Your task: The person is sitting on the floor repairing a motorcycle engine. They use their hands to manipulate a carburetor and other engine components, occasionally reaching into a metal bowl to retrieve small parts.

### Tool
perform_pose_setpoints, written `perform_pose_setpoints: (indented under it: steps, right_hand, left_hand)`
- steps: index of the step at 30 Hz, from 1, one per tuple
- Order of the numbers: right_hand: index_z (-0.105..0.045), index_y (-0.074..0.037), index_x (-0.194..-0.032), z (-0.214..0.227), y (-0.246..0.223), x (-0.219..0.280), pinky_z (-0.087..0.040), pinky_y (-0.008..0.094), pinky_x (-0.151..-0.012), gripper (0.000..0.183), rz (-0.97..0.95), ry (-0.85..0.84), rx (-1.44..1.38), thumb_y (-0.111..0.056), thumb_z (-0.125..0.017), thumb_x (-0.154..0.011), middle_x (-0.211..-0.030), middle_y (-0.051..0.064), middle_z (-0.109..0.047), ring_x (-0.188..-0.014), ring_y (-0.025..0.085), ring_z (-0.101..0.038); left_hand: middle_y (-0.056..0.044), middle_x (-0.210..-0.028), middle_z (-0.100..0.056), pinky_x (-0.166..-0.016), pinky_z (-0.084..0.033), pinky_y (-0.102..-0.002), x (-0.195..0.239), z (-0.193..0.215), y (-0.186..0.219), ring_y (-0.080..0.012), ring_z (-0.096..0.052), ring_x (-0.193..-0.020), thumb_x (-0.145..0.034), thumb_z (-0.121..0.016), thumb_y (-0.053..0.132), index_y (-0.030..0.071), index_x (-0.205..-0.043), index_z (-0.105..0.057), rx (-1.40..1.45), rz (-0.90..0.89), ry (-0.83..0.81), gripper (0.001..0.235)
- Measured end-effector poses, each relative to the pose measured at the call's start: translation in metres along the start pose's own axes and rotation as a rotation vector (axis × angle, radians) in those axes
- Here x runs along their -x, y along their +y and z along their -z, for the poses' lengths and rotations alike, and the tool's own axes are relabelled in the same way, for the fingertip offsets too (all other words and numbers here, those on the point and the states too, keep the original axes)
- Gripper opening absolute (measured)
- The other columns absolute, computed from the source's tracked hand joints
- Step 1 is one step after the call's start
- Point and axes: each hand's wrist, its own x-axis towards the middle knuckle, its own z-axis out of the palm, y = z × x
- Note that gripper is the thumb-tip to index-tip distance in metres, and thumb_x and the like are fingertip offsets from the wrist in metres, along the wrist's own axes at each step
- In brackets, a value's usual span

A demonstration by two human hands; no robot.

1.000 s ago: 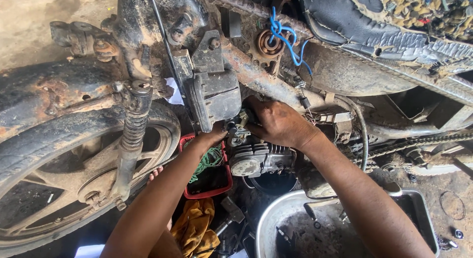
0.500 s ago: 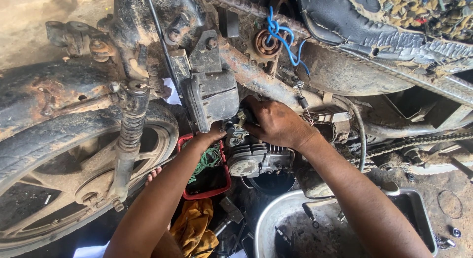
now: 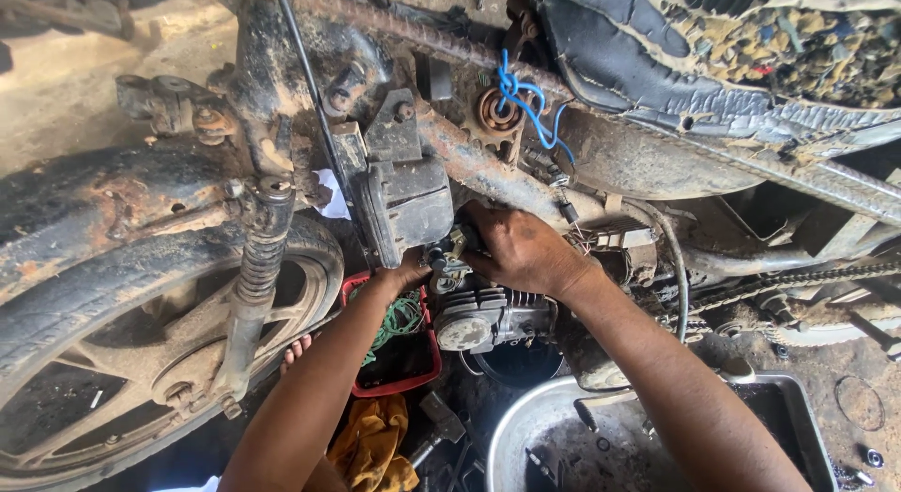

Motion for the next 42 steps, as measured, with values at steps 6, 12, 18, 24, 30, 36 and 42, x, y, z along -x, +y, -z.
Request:
perform_pose_setpoints:
  steps: [6,12,18,24,30,36,42]
  right_hand:
    - [-0.043,0.004,-0.13,-0.002,0.001,0.0,-0.058,0.048,-0.068,0.064,0.025,0.019,-0.002,-0.019,-0.083,-0.085,-0.09,0.022,-0.069,-0.078,0.041,-0.069]
    - [-0.042,0.007,-0.132,-0.005,0.002,0.002,-0.059,0.047,-0.07,0.065,-0.021,-0.017,-0.037,-0.018,-0.082,-0.088,-0.089,0.021,-0.069,-0.08,0.04,-0.07]
    - [-0.042,0.007,-0.126,-0.004,0.002,0.003,-0.061,0.046,-0.073,0.064,0.052,0.019,0.096,-0.02,-0.082,-0.083,-0.099,0.025,-0.067,-0.081,0.039,-0.07]
    - [-0.042,0.006,-0.129,-0.005,0.002,0.002,-0.061,0.046,-0.076,0.063,0.023,0.002,0.007,-0.018,-0.082,-0.086,-0.102,0.024,-0.069,-0.086,0.039,-0.071]
    - [-0.046,0.008,-0.127,0.005,-0.009,-0.006,-0.06,0.047,-0.071,0.064,0.005,0.026,-0.002,-0.019,-0.083,-0.082,-0.096,0.024,-0.069,-0.082,0.041,-0.07]
    - [-0.053,0.007,-0.126,0.009,-0.011,-0.01,-0.059,0.047,-0.07,0.058,-0.132,-0.081,-0.062,-0.021,-0.081,-0.084,-0.089,0.023,-0.071,-0.081,0.04,-0.071]
    - [-0.053,0.008,-0.127,0.01,-0.013,-0.012,-0.059,0.048,-0.072,0.062,-0.113,-0.059,-0.079,-0.021,-0.082,-0.081,-0.095,0.026,-0.071,-0.084,0.043,-0.071]
  left_hand:
    - [-0.01,-0.147,-0.061,-0.112,-0.04,-0.04,0.015,0.0,0.03,-0.0257,-0.052,-0.135,-0.075,-0.079,0.058,0.008,-0.15,-0.051,-0.08,0.015,-0.043,0.095]
    - [-0.01,-0.147,-0.06,-0.114,-0.037,-0.04,0.018,-0.001,0.04,-0.0248,-0.051,-0.136,-0.07,-0.085,0.055,0.008,-0.15,-0.05,-0.012,0.05,-0.001,0.099]
    - [-0.008,-0.158,-0.042,-0.114,-0.024,-0.041,-0.015,0.005,-0.056,-0.0212,-0.031,-0.143,-0.062,-0.097,0.049,0.011,-0.162,-0.03,0.199,0.096,-0.036,0.126]
    - [-0.018,-0.156,-0.048,-0.115,-0.035,-0.048,0.008,-0.003,0.011,-0.0338,-0.041,-0.141,-0.053,-0.096,0.055,0.005,-0.159,-0.034,0.378,0.061,-0.122,0.133]
    - [-0.01,-0.163,-0.038,-0.117,-0.025,-0.043,0.003,0.0,-0.006,-0.0232,-0.029,-0.149,-0.06,-0.09,0.057,0.013,-0.164,-0.025,0.14,0.092,-0.023,0.13]
    - [-0.015,-0.157,-0.047,-0.115,-0.036,-0.046,0.009,-0.011,0.022,-0.0316,-0.043,-0.142,-0.06,-0.086,0.067,0.011,-0.158,-0.033,0.168,0.124,-0.092,0.125]
    - [-0.007,-0.167,-0.033,-0.121,-0.02,-0.048,-0.021,-0.009,-0.046,-0.0265,-0.025,-0.154,-0.063,-0.086,0.057,0.021,-0.164,-0.024,0.144,0.281,-0.039,0.123]
